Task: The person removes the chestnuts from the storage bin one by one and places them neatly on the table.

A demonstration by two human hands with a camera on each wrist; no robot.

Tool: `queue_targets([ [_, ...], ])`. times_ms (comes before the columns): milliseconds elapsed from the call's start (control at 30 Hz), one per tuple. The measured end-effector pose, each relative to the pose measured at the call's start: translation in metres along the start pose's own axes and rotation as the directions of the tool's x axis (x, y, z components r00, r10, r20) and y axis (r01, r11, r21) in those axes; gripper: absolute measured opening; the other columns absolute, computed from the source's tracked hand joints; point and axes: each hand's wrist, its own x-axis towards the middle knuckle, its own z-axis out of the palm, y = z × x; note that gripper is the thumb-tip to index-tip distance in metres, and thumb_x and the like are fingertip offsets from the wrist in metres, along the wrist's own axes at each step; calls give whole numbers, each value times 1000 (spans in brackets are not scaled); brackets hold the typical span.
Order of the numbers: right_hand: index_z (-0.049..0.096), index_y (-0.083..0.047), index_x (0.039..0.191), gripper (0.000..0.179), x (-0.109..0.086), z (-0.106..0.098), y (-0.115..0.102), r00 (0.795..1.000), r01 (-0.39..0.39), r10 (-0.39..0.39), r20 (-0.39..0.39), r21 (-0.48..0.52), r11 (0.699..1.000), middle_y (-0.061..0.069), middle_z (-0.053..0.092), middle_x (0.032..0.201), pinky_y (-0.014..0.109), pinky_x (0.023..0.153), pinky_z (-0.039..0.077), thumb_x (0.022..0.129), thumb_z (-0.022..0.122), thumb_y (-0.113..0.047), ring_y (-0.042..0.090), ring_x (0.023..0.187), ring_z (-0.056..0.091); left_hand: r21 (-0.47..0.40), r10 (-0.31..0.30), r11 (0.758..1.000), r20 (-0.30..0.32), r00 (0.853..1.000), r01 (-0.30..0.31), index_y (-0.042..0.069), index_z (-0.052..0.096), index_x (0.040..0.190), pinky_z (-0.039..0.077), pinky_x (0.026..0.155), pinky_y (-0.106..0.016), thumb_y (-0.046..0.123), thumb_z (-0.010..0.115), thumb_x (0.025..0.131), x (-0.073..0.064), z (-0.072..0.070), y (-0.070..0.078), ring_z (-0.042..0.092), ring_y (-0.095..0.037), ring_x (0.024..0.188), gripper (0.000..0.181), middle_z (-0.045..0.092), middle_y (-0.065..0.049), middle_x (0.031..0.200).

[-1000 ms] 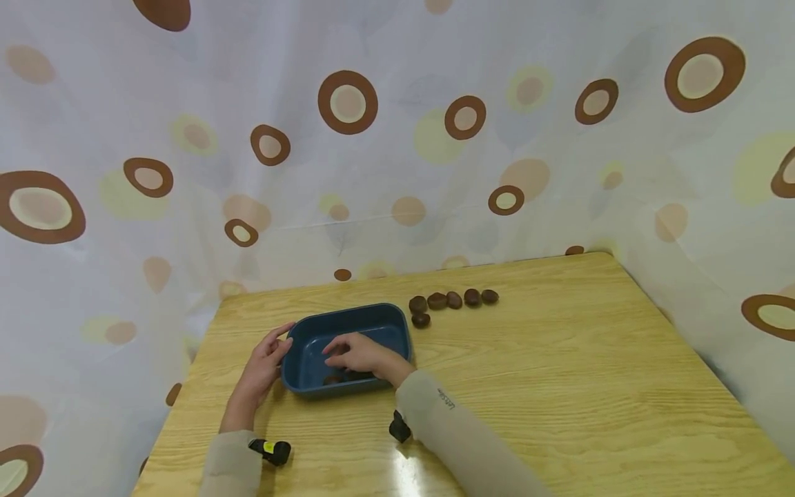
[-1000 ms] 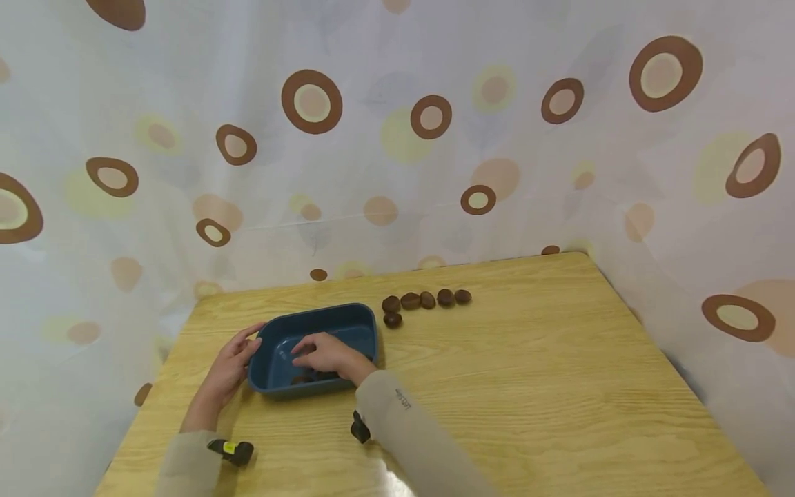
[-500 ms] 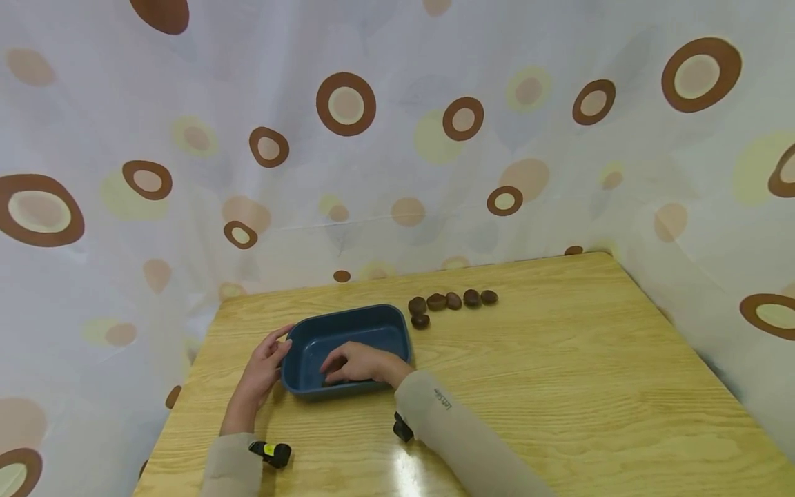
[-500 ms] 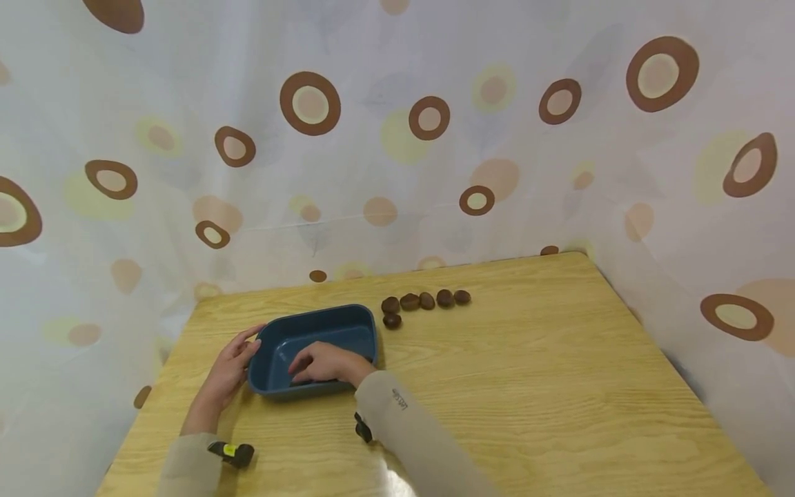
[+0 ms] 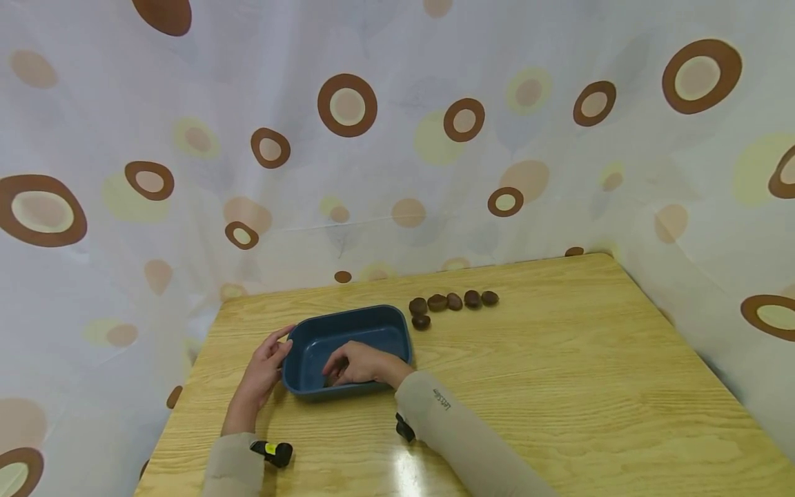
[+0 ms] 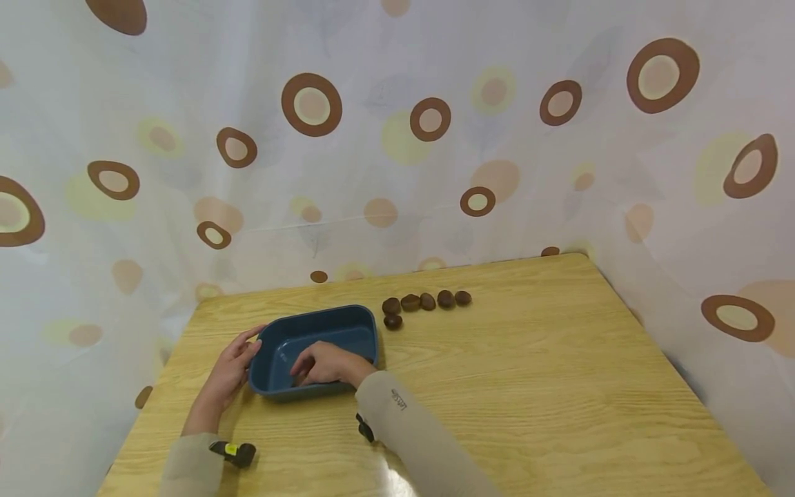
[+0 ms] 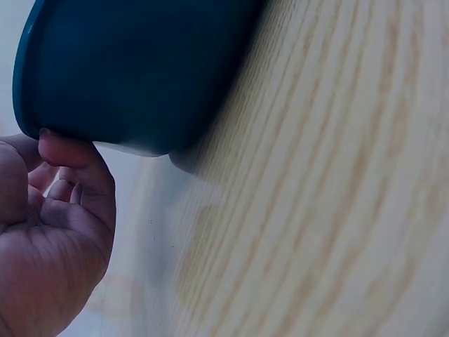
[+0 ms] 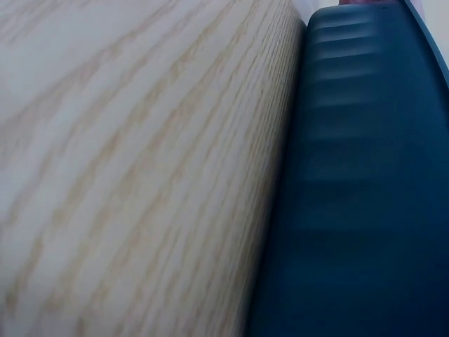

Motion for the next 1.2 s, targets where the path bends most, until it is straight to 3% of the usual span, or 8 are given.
queue_targets([
  [200, 80, -6, 103, 21, 1, 0, 1, 999, -2, 0, -37, -55, 998, 4, 74, 98, 24, 81, 55, 86, 79, 6, 8, 87, 65, -6, -3, 1000, -1, 1000, 3, 16, 44, 157, 54, 71, -24, 23, 44, 113, 0, 1, 1, 57, -8, 83, 45, 49, 3, 96],
  [533, 81, -11, 102, 17, 2, 0, 1, 999, 14, -20, -35, -166, 986, 0, 76, 100, 21, 82, 54, 87, 82, -3, 6, 88, 68, -24, 0, 1000, 2, 1000, 0, 16, 43, 157, 55, 71, -24, 21, 44, 113, -2, 2, 1, 60, -7, 82, 45, 49, 3, 96],
  [933, 80, -8, 107, 19, 0, -1, 0, 999, 40, -46, -27, -176, 984, -2, 75, 99, 20, 78, 56, 89, 79, -1, 3, 84, 69, -24, 15, 1000, 0, 1000, -15, 14, 42, 158, 56, 70, -25, 23, 43, 113, -2, 2, 1, 61, -8, 81, 45, 50, 1, 98],
  [1200, 80, -14, 102, 18, 3, 0, 5, 996, 31, -47, -81, -182, 983, -2, 76, 100, 20, 77, 55, 86, 85, -7, 6, 85, 71, -34, 13, 999, 6, 1000, -13, 16, 42, 158, 56, 70, -25, 24, 43, 113, -2, 3, 1, 63, -7, 82, 46, 50, 2, 96],
])
